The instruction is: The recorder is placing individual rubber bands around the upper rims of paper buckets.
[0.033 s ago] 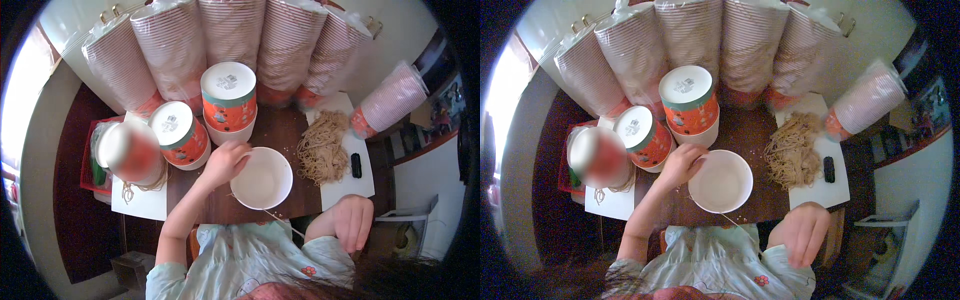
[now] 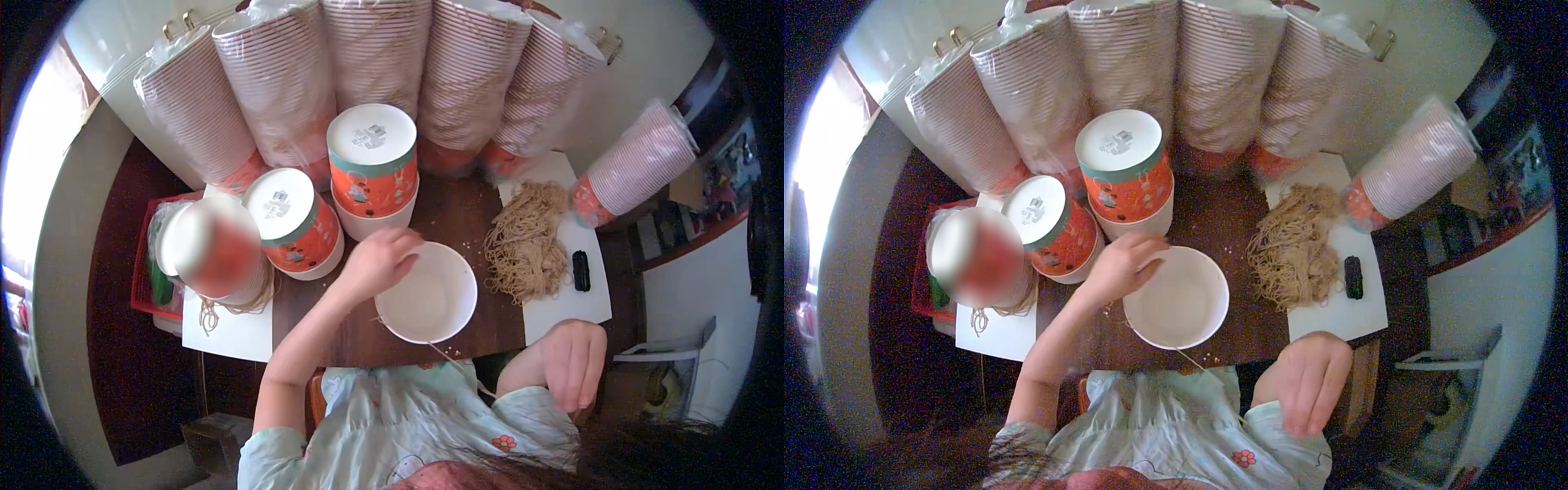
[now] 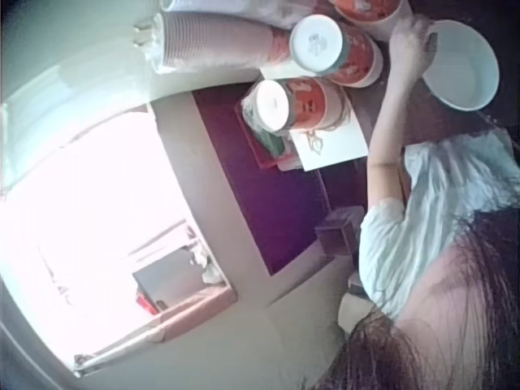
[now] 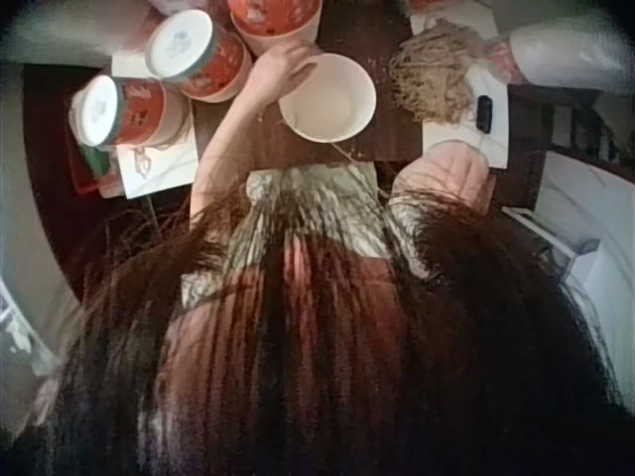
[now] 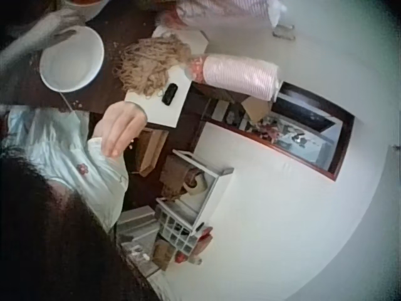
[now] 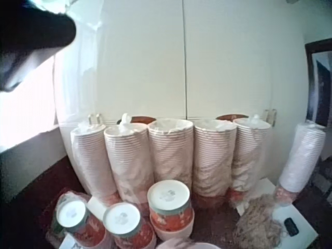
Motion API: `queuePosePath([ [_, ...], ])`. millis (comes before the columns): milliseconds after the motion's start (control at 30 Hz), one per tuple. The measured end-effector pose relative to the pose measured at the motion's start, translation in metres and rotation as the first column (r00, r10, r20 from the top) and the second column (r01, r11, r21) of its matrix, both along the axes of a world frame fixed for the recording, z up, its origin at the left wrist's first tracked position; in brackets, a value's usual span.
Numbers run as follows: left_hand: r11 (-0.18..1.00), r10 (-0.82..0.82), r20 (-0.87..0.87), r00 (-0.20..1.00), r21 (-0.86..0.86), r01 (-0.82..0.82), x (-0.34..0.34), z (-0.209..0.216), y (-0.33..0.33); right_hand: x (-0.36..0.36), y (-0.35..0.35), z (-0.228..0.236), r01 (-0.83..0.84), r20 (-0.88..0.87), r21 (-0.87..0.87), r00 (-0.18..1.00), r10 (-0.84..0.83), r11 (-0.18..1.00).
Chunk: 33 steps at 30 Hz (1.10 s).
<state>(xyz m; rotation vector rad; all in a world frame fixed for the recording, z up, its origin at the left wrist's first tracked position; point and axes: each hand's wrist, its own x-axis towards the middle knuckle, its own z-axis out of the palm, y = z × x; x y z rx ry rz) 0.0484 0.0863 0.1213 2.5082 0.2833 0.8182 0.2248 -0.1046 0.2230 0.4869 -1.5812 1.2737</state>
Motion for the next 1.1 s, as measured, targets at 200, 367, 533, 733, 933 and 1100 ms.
queuePosePath([
  [200, 0.974, -0.151, -0.248, 0.957, 0.129, 0.187, 0.051, -0.033, 0.01, -0.005, 0.0, -0.01, 0.149, 0.049, -0.024, 0.988, -0.148, 0.989],
  [367, 0.998, -0.036, -0.564, 0.825, 0.023, 0.059, 0.056, -0.013, 0.008, -0.053, -0.036, -0.05, 0.695, 0.218, -0.507, 0.676, -0.704, 0.51],
  [533, 0.989, 0.121, -0.246, 0.962, -0.057, -0.139, 0.03, 0.0, 0.013, -0.068, -0.007, -0.105, 0.355, 0.683, -0.455, 0.728, 0.064, 0.817],
  [733, 0.959, 0.276, 0.067, 0.959, -0.087, -0.27, 0.016, 0.024, -0.004, -0.101, -0.003, -0.204, 0.348, 0.358, -0.904, 0.934, -0.005, 0.247],
  [933, 0.931, 0.365, 0.307, 0.879, -0.102, -0.351, -0.006, 0.027, -0.012, -0.094, -0.008, -0.227, -0.125, -0.123, -0.991, 0.682, -0.721, 0.05],
  [1100, 0.914, 0.393, 0.21, 0.895, -0.191, -0.357, -0.028, 0.009, -0.012, -0.032, -0.024, -0.193, -0.001, -0.163, -0.984, 0.373, -0.913, 0.176],
])
